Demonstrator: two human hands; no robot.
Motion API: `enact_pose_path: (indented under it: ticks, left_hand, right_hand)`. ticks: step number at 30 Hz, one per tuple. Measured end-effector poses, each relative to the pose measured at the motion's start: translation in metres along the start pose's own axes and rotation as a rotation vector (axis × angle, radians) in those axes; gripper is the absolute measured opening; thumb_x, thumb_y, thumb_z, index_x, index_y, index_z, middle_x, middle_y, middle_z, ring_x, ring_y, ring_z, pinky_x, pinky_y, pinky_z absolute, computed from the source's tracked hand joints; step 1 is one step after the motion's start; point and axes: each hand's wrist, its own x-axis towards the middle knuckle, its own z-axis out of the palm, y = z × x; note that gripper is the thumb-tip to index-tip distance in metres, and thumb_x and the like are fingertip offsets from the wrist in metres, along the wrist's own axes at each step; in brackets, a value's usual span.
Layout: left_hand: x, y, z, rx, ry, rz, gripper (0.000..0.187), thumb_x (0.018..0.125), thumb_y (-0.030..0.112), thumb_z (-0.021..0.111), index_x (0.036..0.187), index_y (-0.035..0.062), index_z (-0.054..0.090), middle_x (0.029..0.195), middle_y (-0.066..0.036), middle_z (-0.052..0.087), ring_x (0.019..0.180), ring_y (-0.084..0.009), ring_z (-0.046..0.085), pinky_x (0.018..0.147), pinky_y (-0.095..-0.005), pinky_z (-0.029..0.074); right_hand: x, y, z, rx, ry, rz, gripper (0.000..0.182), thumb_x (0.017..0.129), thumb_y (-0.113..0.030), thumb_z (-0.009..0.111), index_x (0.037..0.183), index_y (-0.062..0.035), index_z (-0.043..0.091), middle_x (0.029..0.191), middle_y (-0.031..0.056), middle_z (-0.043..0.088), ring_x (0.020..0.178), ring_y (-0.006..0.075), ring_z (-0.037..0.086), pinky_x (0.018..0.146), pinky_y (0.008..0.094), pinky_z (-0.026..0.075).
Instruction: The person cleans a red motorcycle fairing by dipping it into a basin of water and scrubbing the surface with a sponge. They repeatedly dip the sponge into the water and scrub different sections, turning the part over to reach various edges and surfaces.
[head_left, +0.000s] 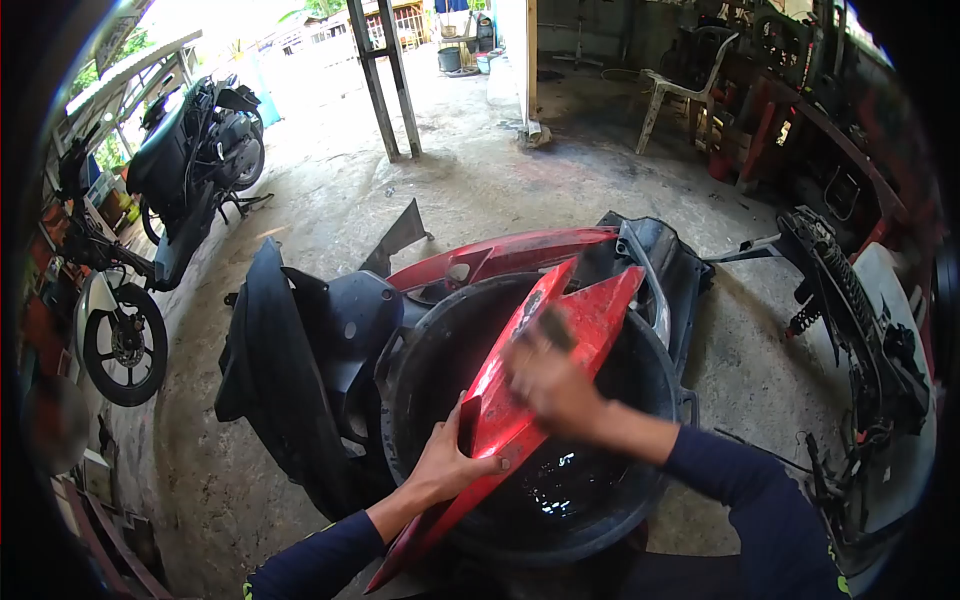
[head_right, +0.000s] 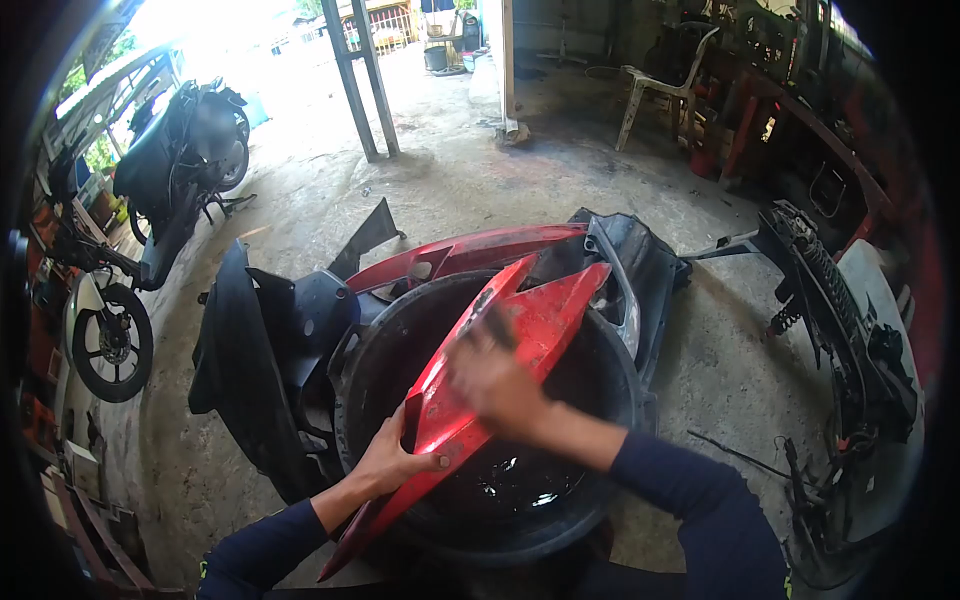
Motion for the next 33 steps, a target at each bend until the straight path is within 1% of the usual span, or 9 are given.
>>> enact_pose_path:
  ticks: [5,7,9,13,15,19,23,29,33]
  left_hand:
    - [-0.004,0.003,0.0,0.029,0.012,0.002,0.134,0.067,0.052,0.087,0.167,0.001,0.014,0.132,-0.034,0.051,0.126,-0.0429,0.054,0.114,-0.045,0.041]
    - [-0.004,0.003,0.001,0.029,0.003,-0.01,0.135,0.067,0.052,0.087,0.167,0.0012,0.012,0.132,-0.033,0.051,0.126,-0.0428,0.054,0.114,-0.0449,0.041]
    - [-0.003,0.004,-0.001,0.037,-0.003,-0.019,0.136,0.067,0.052,0.087,0.167,0.0013,0.011,0.131,-0.033,0.051,0.125,-0.0427,0.053,0.113,-0.0448,0.041]
    - [-0.006,0.005,0.003,0.079,0.023,0.023,0.137,0.067,0.051,0.088,0.168,0.0035,0.009,0.13,-0.031,0.049,0.125,-0.0421,0.053,0.113,-0.0437,0.042]
    - [-0.008,0.011,0.0,0.076,0.018,-0.026,0.136,0.067,0.05,0.088,0.168,0.005,0.009,0.13,-0.031,0.049,0.125,-0.0419,0.053,0.113,-0.0427,0.042]
    - [-0.003,0.004,0.001,0.062,0.025,-0.006,0.136,0.067,0.051,0.088,0.169,0.0058,0.01,0.131,-0.031,0.049,0.125,-0.0416,0.053,0.113,-0.0425,0.042]
    - [-0.006,0.007,-0.002,0.073,0.026,-0.018,0.137,0.066,0.052,0.088,0.168,0.0055,0.01,0.133,-0.031,0.049,0.126,-0.0412,0.053,0.114,-0.0426,0.042]
    - [-0.004,0.009,-0.002,0.074,0.034,-0.024,0.137,0.065,0.051,0.089,0.168,0.005,0.011,0.131,-0.03,0.05,0.125,-0.0411,0.054,0.113,-0.0414,0.042]
    - [-0.005,0.012,-0.003,0.094,0.037,-0.019,0.136,0.065,0.05,0.089,0.168,0.0047,0.012,0.131,-0.031,0.05,0.124,-0.0409,0.054,0.113,-0.0414,0.042]
  right_hand:
    - [0.011,0.057,-0.012,-0.063,-0.205,0.023,0.025,0.094,-0.011,0.059,0.107,0.0074,0.07,0.116,0.0232,0.071,0.117,0.0455,0.065,0.116,0.0569,0.041]
    - [0.015,0.073,0.008,-0.164,0.193,0.098,0.021,0.09,-0.01,0.061,0.099,0.0067,0.069,0.109,0.0222,0.071,0.111,0.0463,0.068,0.115,0.0601,0.041]
    - [0.007,0.029,0.0,-0.043,-0.047,0.043,0.029,0.095,-0.009,0.061,0.118,0.0058,0.069,0.126,0.0218,0.069,0.131,0.0442,0.059,0.121,0.059,0.036]
    - [0.009,0.014,-0.014,0.025,0.034,0.022,0.028,0.098,-0.01,0.059,0.12,0.0021,0.072,0.124,0.0178,0.072,0.121,0.042,0.066,0.122,0.0582,0.035]
    - [0.027,0.06,-0.012,-0.075,0.131,0.099,0.021,0.097,-0.013,0.057,0.094,0.0042,0.069,0.118,0.0204,0.071,0.112,0.0409,0.067,0.114,0.0605,0.042]
    - [0.014,-0.014,-0.011,0.025,0.058,0.019,0.02,0.094,-0.009,0.064,0.107,0.0035,0.073,0.123,0.017,0.072,0.126,0.0393,0.064,0.119,0.0609,0.038]
    - [0.019,0.04,-0.02,-0.089,-0.104,0.015,0.03,0.095,-0.012,0.066,0.121,0.0028,0.072,0.124,0.0164,0.072,0.133,0.0449,0.058,0.12,0.0583,0.038]
    - [0.011,-0.025,-0.01,0.06,0.075,0.046,0.023,0.095,-0.018,0.062,0.109,-0.0017,0.073,0.12,0.0122,0.073,0.131,0.0457,0.059,0.117,0.0638,0.037]
    - [0.019,0.078,0.004,-0.138,0.089,0.104,0.027,0.099,-0.016,0.057,0.114,-0.0011,0.074,0.123,0.014,0.073,0.119,0.04,0.066,0.114,0.0625,0.041]
